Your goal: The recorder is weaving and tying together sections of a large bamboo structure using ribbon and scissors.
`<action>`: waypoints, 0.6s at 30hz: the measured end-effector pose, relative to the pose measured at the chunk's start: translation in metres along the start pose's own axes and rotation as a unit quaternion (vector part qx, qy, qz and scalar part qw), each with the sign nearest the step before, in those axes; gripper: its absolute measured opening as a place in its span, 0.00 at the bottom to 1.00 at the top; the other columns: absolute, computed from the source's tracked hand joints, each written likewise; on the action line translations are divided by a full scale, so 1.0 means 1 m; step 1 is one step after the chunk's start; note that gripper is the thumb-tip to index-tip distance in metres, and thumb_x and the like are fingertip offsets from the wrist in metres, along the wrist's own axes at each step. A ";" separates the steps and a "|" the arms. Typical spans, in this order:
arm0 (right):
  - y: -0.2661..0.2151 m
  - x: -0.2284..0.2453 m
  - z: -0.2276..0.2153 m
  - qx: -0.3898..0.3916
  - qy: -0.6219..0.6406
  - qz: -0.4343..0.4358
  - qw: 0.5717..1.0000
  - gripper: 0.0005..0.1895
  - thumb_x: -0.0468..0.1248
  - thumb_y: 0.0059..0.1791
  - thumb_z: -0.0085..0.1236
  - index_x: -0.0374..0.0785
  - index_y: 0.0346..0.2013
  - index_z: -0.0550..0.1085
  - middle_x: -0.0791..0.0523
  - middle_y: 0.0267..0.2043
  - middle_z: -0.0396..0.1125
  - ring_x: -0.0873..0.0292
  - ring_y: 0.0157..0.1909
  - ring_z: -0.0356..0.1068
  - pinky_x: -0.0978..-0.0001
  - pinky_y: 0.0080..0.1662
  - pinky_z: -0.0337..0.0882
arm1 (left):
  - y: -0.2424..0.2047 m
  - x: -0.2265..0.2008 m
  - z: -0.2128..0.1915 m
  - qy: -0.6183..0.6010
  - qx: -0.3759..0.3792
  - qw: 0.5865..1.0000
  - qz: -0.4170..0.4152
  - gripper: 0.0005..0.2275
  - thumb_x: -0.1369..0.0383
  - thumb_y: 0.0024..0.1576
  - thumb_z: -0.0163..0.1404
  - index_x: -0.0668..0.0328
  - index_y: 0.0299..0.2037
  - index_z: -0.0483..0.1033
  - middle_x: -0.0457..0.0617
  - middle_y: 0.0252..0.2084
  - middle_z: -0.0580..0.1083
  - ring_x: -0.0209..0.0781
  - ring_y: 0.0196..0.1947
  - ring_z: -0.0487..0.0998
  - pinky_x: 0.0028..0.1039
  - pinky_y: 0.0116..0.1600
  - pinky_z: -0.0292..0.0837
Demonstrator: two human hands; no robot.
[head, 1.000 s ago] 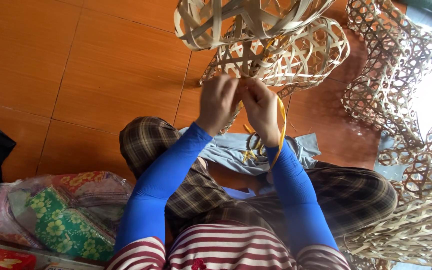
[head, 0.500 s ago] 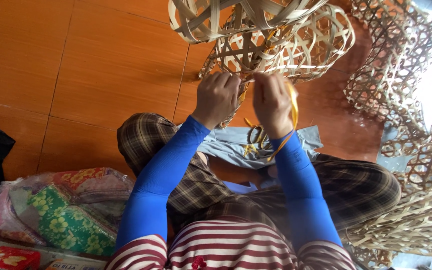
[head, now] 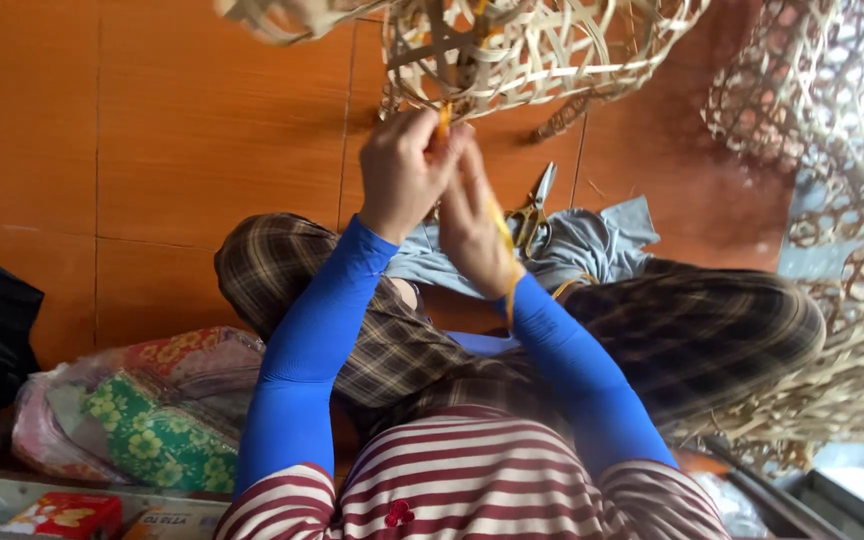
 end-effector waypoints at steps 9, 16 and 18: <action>-0.220 -0.208 0.196 0.473 -0.108 0.170 0.858 0.06 0.32 0.55 0.46 0.37 0.41 0.72 0.48 0.37 0.74 0.47 0.36 0.76 0.54 0.36 0.76 | -0.003 -0.003 -0.008 0.045 0.002 0.999 0.016 0.08 0.69 0.66 0.55 0.63 0.36 0.74 0.54 0.32 0.74 0.53 0.31 0.77 0.41 0.36 0.70; -0.300 -0.284 0.155 0.177 -0.121 0.458 0.863 0.33 0.38 0.45 0.61 0.38 0.62 0.58 0.36 0.47 0.65 0.32 0.48 0.68 0.45 0.50 0.71 | -0.009 0.000 -0.010 0.043 0.007 0.998 -0.038 0.08 0.67 0.64 0.58 0.64 0.42 0.77 0.54 0.33 0.78 0.49 0.29 0.80 0.36 0.33 0.72; -0.305 -0.286 0.159 0.183 -0.118 0.492 0.843 0.43 0.39 0.43 0.63 0.39 0.69 0.53 0.33 0.48 0.63 0.30 0.48 0.67 0.44 0.50 0.70 | -0.009 0.002 -0.010 0.046 0.008 0.998 -0.039 0.08 0.67 0.64 0.59 0.64 0.43 0.77 0.54 0.33 0.78 0.49 0.30 0.80 0.36 0.34 0.73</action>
Point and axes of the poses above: each hand's wrist, its own y-axis towards the middle knuckle, its own z-axis out of the palm, x = y × z, the point moved 4 cm from there along y, towards the middle knuckle
